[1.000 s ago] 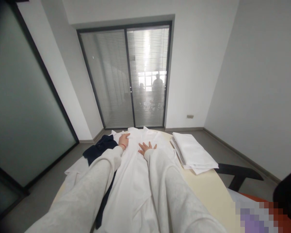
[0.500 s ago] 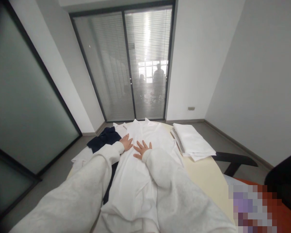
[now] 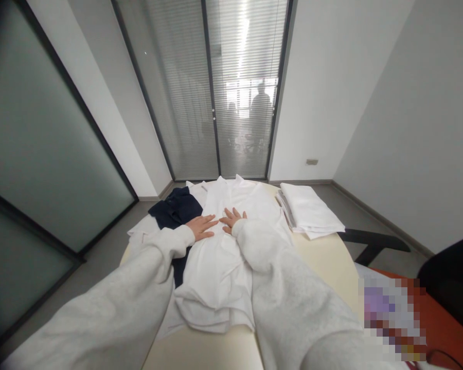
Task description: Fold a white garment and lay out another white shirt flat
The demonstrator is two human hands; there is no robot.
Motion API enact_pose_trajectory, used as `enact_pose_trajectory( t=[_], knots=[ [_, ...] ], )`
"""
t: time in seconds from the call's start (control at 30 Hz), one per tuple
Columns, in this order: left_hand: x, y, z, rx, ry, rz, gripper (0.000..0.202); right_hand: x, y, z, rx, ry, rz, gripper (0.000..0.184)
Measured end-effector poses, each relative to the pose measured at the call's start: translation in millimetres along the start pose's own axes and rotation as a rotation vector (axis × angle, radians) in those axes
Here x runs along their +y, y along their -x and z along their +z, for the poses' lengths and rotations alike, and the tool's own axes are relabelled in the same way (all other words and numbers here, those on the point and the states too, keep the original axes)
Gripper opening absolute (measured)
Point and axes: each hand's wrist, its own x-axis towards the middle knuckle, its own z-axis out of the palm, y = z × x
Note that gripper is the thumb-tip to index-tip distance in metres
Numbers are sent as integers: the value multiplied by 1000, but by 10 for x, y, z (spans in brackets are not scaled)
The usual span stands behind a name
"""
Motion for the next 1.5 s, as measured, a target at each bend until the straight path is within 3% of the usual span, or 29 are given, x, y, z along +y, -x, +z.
enact_pose_trajectory(
  t=[0.17,0.23,0.4,0.53,0.73,0.83,0.93,1.0,1.13,1.23,1.33,1.43,1.5],
  knots=[
    [9,-1,67,63,-48,-69,53,-127,281,90,129,-197,-483,45],
    [-3,-5,88,69,-28,-70,53,-164,403,160,163,-311,-565,37],
    [-133,-23,46,73,124,-28,52,-202,505,208,177,-377,-564,17],
    [-208,14,-45,65,228,97,44,-110,471,153,116,-509,-600,32],
    [-192,98,-73,78,229,115,31,12,540,-39,-42,-616,-653,43],
    [-197,89,-81,98,243,148,29,-164,663,-199,-1,-620,-652,42],
    [-167,64,-108,90,211,123,26,-504,794,-278,97,-582,-614,38],
    [-127,48,-118,82,153,64,24,-763,866,-225,114,-530,-617,36],
    [-68,33,-95,78,98,-14,23,-1134,980,27,-28,-472,-741,44],
    [-72,40,-68,96,99,0,23,-1200,1025,108,-84,-394,-818,39],
    [-86,47,-58,114,99,21,22,-1197,1026,70,-162,-491,-949,35],
    [-84,50,-58,124,98,20,23,-1227,1004,67,-271,-726,-1127,57],
    [-73,56,-58,123,93,16,24,-1233,974,90,-336,-868,-1172,65]
  ],
)
